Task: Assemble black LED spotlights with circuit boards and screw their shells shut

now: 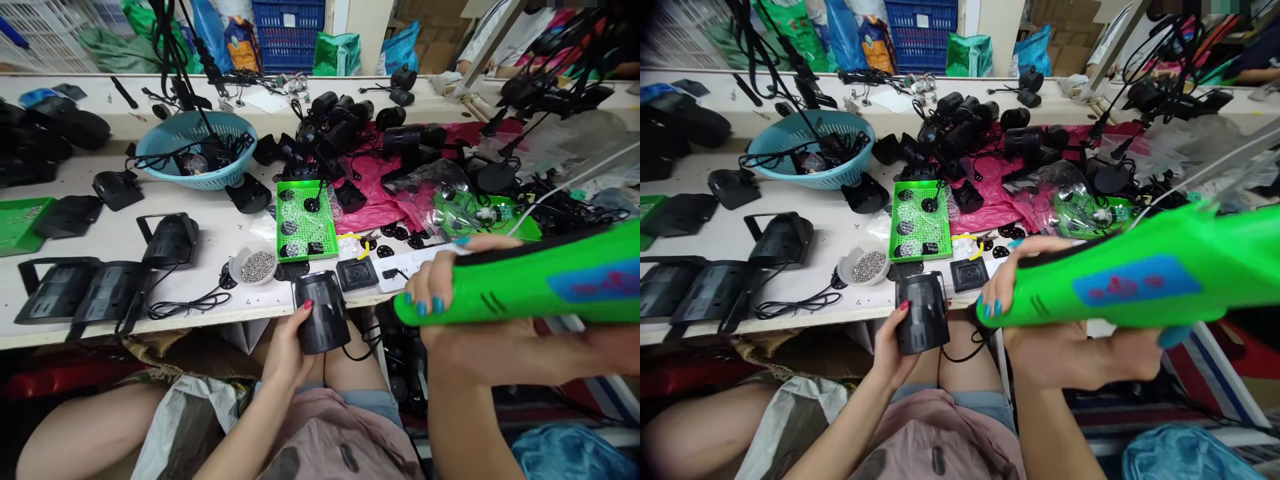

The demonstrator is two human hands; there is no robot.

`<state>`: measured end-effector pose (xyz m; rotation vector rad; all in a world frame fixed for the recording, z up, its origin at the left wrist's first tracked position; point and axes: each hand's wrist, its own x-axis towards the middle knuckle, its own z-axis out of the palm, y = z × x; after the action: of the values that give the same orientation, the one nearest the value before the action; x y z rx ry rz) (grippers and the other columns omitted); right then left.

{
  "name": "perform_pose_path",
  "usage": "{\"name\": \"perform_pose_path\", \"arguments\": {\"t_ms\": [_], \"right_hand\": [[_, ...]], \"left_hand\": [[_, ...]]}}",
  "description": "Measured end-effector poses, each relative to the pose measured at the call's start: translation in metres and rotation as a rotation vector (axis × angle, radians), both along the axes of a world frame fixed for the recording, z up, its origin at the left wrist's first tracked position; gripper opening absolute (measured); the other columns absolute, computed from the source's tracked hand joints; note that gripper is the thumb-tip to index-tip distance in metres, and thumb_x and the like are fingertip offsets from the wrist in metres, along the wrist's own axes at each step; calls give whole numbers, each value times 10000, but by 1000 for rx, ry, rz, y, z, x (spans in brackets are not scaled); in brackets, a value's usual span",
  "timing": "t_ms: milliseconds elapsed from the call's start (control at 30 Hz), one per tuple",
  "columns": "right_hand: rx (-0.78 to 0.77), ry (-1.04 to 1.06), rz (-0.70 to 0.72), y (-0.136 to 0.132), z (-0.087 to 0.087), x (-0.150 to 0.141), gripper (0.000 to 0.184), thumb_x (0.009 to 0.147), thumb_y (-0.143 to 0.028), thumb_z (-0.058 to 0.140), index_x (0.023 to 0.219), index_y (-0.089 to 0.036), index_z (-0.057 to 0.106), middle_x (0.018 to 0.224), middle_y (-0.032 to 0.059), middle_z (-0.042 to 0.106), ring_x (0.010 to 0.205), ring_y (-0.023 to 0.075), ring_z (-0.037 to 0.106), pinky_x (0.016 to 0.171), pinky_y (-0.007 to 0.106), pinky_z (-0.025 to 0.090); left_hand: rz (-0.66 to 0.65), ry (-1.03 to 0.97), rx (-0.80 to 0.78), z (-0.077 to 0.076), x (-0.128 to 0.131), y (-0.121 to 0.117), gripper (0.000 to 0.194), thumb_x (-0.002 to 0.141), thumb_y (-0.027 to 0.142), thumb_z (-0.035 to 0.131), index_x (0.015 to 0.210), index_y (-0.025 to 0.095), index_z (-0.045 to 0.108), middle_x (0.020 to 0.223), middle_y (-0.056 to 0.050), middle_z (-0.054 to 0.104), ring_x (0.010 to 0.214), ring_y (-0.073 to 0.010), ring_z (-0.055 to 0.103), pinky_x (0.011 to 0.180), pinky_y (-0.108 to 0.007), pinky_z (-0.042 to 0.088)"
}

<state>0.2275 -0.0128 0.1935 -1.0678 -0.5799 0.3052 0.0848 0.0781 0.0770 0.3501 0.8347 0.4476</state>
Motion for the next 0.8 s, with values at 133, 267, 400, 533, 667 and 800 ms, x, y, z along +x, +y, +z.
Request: {"name": "perform_pose_path", "arguments": {"t_ms": [133, 267, 400, 533, 667, 800], "right_hand": [[115, -46, -334, 6, -2, 17, 357, 928, -524, 462, 937, -258, 700, 920, 32, 669, 708, 185, 637, 693, 336, 534], [16, 2, -296, 0, -21, 23, 301, 940, -414, 473, 1123, -305, 685, 1072, 39, 680, 1089, 257, 642, 954, 386, 492], [-111, -46, -431, -10, -30, 12, 384, 895, -315, 587, 1277, -339, 616, 1299, 39, 605, 1305, 264, 529, 1148, 452, 357], [-160, -216, -547, -14, -37, -16, 432, 881, -229, 632, 1302, -317, 596, 1371, 58, 551, 1335, 270, 505, 1145, 483, 400], [-365, -33, -84, -15, -55, -40, 397, 928, -270, 609, 1324, -297, 588, 1348, 78, 621, 1249, 254, 598, 1062, 445, 508], [-394, 181, 140, -14, -69, -43, 396, 933, -332, 627, 1324, -272, 604, 1341, 80, 659, 1252, 243, 622, 1079, 429, 517]], "left_hand": [[4, -269, -168, -8, -9, 11, 521, 652, 527, 810, 1030, 173, 744, 1001, -111, 757, 855, -247, 690, 766, -355, 568], [-32, -520, -295, -12, -5, 11, 798, 664, 657, 763, 1291, 181, 636, 909, -77, 677, 685, -150, 578, 628, -261, 503], [-63, -530, -249, -12, 4, 8, 780, 640, 659, 769, 1261, 203, 650, 910, -72, 669, 658, -144, 553, 604, -255, 473], [-142, -441, -54, -7, 8, 9, 700, 587, 656, 778, 1121, 208, 721, 940, -100, 726, 642, -187, 607, 607, -311, 501], [-113, -270, 79, -8, 2, 6, 635, 558, 567, 810, 1092, 229, 744, 968, -91, 765, 743, -258, 692, 702, -367, 566], [-71, -81, 159, -14, -5, 4, 561, 524, 488, 833, 1003, 204, 764, 843, -75, 769, 894, -305, 711, 812, -360, 578]]}}
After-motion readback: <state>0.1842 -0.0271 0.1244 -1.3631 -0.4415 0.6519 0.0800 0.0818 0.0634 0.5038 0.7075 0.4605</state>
